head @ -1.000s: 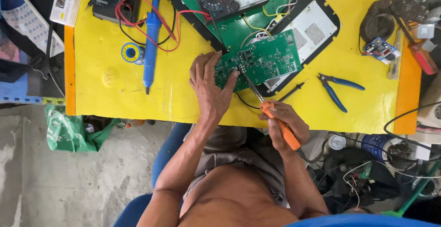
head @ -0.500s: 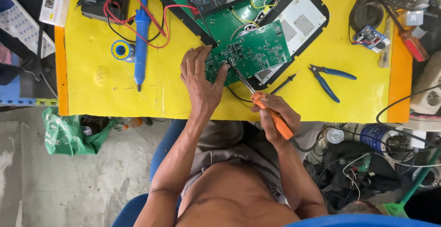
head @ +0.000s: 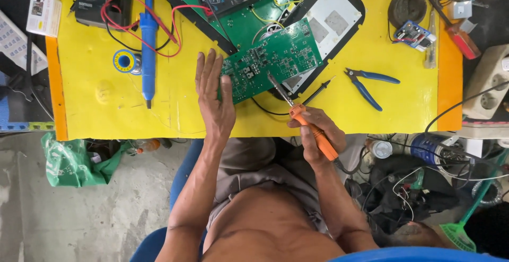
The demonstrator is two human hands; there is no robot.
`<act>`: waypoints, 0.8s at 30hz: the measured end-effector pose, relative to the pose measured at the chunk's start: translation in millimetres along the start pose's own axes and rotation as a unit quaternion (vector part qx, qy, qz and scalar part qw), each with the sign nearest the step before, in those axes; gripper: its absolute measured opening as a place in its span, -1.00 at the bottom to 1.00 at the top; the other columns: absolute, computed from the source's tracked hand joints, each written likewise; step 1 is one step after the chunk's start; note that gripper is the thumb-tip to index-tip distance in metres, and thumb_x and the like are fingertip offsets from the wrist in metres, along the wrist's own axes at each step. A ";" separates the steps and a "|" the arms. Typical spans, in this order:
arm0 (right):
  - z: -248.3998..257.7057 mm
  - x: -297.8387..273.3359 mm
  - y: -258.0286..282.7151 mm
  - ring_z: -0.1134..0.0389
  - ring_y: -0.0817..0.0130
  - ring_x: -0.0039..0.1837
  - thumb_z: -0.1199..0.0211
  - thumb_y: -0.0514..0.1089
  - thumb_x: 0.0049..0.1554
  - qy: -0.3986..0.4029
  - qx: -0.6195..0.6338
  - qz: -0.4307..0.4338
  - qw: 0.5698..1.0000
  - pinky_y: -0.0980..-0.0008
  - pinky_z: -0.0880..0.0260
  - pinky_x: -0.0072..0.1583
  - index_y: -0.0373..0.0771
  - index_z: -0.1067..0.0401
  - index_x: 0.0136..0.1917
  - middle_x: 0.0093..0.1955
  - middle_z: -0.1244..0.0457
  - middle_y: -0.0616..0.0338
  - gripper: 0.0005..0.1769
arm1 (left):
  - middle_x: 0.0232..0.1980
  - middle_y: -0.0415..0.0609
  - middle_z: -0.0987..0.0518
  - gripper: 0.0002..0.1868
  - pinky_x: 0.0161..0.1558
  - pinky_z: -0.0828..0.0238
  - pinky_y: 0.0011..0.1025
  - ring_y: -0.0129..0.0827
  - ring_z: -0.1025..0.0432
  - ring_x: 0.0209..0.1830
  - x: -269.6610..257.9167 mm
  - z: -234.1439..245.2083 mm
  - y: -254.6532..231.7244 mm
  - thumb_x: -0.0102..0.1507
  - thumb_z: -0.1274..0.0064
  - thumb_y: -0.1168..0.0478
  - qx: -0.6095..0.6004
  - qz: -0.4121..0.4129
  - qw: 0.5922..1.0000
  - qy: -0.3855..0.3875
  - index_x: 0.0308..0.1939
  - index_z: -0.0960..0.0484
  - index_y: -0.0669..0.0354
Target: The person uses a soldering iron to work on a green circuit board placed on a yellow table. They then use a multimeter to test the board and flip it over to inspect the other side.
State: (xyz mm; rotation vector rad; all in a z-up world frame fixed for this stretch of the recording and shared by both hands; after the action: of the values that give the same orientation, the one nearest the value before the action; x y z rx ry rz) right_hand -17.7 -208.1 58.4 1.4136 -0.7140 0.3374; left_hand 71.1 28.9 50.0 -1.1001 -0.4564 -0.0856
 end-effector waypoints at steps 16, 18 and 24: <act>18.3 4.6 -9.4 -0.49 -0.28 -0.06 -0.14 -0.37 0.29 0.000 -0.027 0.040 0.999 -0.08 -0.64 -0.15 -0.72 -0.36 0.09 -0.04 -0.34 -0.48 -0.75 | 0.21 -0.17 -0.52 -0.94 0.39 -0.04 -0.05 -0.06 -0.17 0.51 -7.5 -4.2 -13.1 0.29 -0.27 0.20 0.151 -0.086 0.983 -0.051 -0.17 -0.74 -0.01; 10.2 8.9 -6.6 -0.50 -0.36 -0.02 -0.15 -0.39 0.28 0.026 -0.023 0.050 0.998 -0.09 -0.64 -0.10 -0.71 -0.35 0.14 0.01 -0.33 -0.50 -0.75 | 0.19 -0.18 -0.53 -0.94 0.38 0.01 -0.02 -0.10 -0.19 0.49 -6.4 -8.6 -12.1 0.29 -0.27 0.15 0.158 -0.081 0.983 -0.050 -0.21 -0.74 -0.02; 10.5 7.1 -14.4 -0.50 -0.31 -0.01 -0.16 -0.39 0.27 0.042 -0.007 0.032 0.999 -0.08 -0.65 -0.05 -0.70 -0.34 0.16 0.06 -0.32 -0.49 -0.74 | 0.19 -0.19 -0.53 -0.90 0.38 0.04 0.01 -0.13 -0.21 0.48 -6.4 -12.2 -13.3 0.28 -0.28 0.11 0.164 -0.074 0.982 -0.054 -0.21 -0.72 -0.03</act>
State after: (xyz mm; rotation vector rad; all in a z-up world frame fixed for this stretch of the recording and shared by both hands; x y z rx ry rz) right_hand -6.2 -221.8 51.7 1.3578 -0.6926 0.4389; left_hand 65.3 11.1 54.2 -0.7476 -0.6259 -0.0791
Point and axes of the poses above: each hand's wrist, its own x-axis towards the middle knuckle, its own z-axis out of the back of the hand, y = z × x, the point moved 9 cm from there along x, towards the middle knuckle
